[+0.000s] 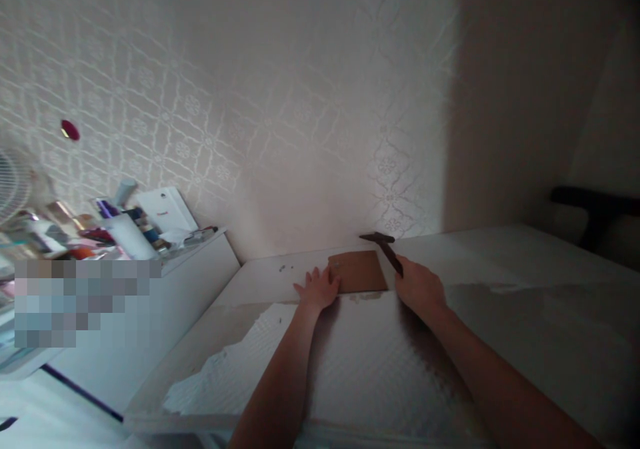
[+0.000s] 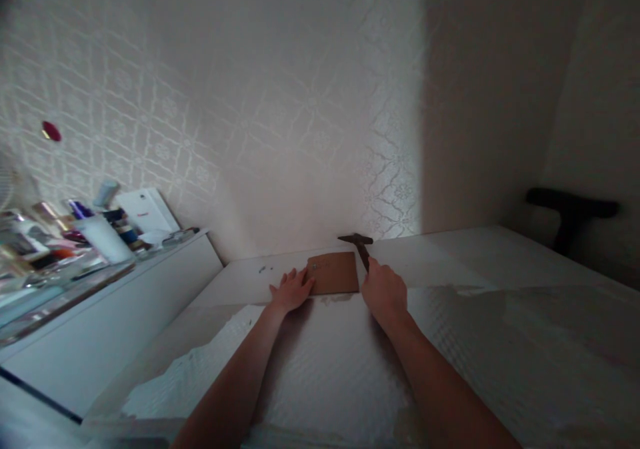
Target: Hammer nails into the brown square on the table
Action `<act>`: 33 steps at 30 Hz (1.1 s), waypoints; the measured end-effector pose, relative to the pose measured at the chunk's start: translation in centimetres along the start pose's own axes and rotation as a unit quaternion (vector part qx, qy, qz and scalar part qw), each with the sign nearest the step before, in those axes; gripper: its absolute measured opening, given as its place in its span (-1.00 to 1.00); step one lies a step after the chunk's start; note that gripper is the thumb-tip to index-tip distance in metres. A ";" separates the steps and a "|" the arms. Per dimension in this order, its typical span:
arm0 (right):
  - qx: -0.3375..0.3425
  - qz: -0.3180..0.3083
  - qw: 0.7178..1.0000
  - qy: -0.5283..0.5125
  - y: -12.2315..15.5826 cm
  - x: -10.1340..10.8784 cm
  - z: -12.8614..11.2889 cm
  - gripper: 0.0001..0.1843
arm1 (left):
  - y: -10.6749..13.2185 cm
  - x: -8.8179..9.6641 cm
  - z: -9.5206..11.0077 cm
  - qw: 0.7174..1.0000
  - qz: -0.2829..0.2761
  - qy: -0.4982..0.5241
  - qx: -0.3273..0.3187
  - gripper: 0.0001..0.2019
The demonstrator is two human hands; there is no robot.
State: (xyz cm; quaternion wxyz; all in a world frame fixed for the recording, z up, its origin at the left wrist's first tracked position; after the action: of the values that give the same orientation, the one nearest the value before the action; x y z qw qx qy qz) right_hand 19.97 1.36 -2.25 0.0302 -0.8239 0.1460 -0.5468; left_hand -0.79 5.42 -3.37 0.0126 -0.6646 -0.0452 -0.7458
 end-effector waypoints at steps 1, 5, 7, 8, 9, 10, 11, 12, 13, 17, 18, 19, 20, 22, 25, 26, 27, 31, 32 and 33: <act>-0.004 -0.004 1.000 0.019 0.0 0.0 0.2 -0.53 | 0.1 0.0 0.0 1.000 0.000 -0.001 -0.001 -0.38; -0.002 0.006 0.996 0.090 -0.1 -0.2 0.7 -0.59 | 0.4 0.1 0.2 1.000 -0.002 -0.007 -0.007 -0.39; 0.011 0.028 0.993 0.114 0.0 -0.3 0.9 -0.61 | 0.6 0.2 0.3 1.000 -0.001 -0.008 -0.011 -0.40; 0.014 0.037 0.992 0.121 0.0 -0.4 1.0 -0.61 | 0.7 0.2 0.3 1.000 0.001 -0.009 -0.014 -0.41; 0.015 0.044 0.991 0.125 0.0 -0.4 1.0 -0.62 | 0.8 0.2 0.4 1.000 0.003 -0.009 -0.019 -0.42; 0.013 0.051 0.990 0.128 0.0 -0.4 1.1 -0.61 | 0.9 0.2 0.5 1.000 0.005 -0.009 -0.024 -0.43; 0.010 0.060 0.990 0.131 0.0 -0.4 1.1 -0.61 | 1.0 0.2 0.6 1.000 0.007 -0.009 -0.028 -0.43; 0.009 0.070 0.989 0.132 -0.1 -0.4 1.0 -0.61 | 1.1 0.3 0.7 0.999 0.010 -0.008 -0.032 -0.44; 0.014 0.081 0.988 0.127 -0.1 -0.4 0.9 -0.61 | 1.2 0.3 0.8 0.999 0.011 -0.006 -0.034 -0.45; 0.149 0.100 0.982 0.056 0.2 -1.6 -0.6 -0.54 | 1.6 0.9 1.2 0.999 0.036 0.012 -0.022 -0.53; 0.203 0.091 0.974 0.036 0.4 -2.3 -1.1 -0.49 | 1.6 1.1 1.2 0.999 0.048 0.019 -0.018 -0.55; 0.251 0.076 0.965 0.022 0.6 -3.1 -1.6 -0.44 | 1.6 1.3 1.3 0.998 0.062 0.028 -0.014 -0.57; 0.282 0.058 0.957 0.014 0.8 -4.0 -1.9 -0.42 | 1.6 1.4 1.3 0.996 0.079 0.036 -0.010 -0.59; 0.303 0.027 0.952 0.006 1.0 -5.5 -2.3 -0.42 | 1.5 1.6 1.3 0.992 0.118 0.051 -0.004 -0.61; 0.310 0.011 0.951 -0.009 1.0 -6.5 -2.3 -0.44 | 1.2 1.2 1.6 0.983 0.176 0.059 -0.010 -0.64; 0.311 0.010 0.950 -0.012 1.0 -6.5 -2.2 -0.44 | 1.1 1.0 1.8 0.980 0.190 0.058 -0.015 -0.66; 0.310 0.010 0.951 -0.014 0.9 -6.5 -2.2 -0.44 | 1.0 0.8 1.9 0.978 0.201 0.054 -0.019 -0.67; 0.306 0.013 0.952 -0.018 0.8 -6.0 -2.2 -0.44 | -0.5 0.8 1.3 0.976 0.214 0.030 -0.025 -0.69; 0.305 0.015 0.952 -0.020 0.8 -5.9 -2.2 -0.44 | -1.1 1.1 0.6 0.977 0.213 0.022 -0.025 -0.69; 0.303 0.017 0.953 -0.020 0.9 -5.9 -2.2 -0.45 | -1.8 1.5 -0.3 0.978 0.210 0.012 -0.015 -0.68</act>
State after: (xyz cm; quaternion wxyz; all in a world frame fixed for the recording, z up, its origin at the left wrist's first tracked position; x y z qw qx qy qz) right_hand 15.63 2.40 -6.83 0.2901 -0.7845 -0.0132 -0.5479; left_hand -1.40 7.24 -2.04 0.1591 -0.6501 0.1069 -0.7353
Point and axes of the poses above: each hand's wrist, its own y-axis away from the middle knuckle, its own x-axis out of the back of the hand, z = x × y, the point moved 1 cm from there along -y, towards the middle knuckle, and after that the axes turned 1 degree about z, right-handed, at the moved point
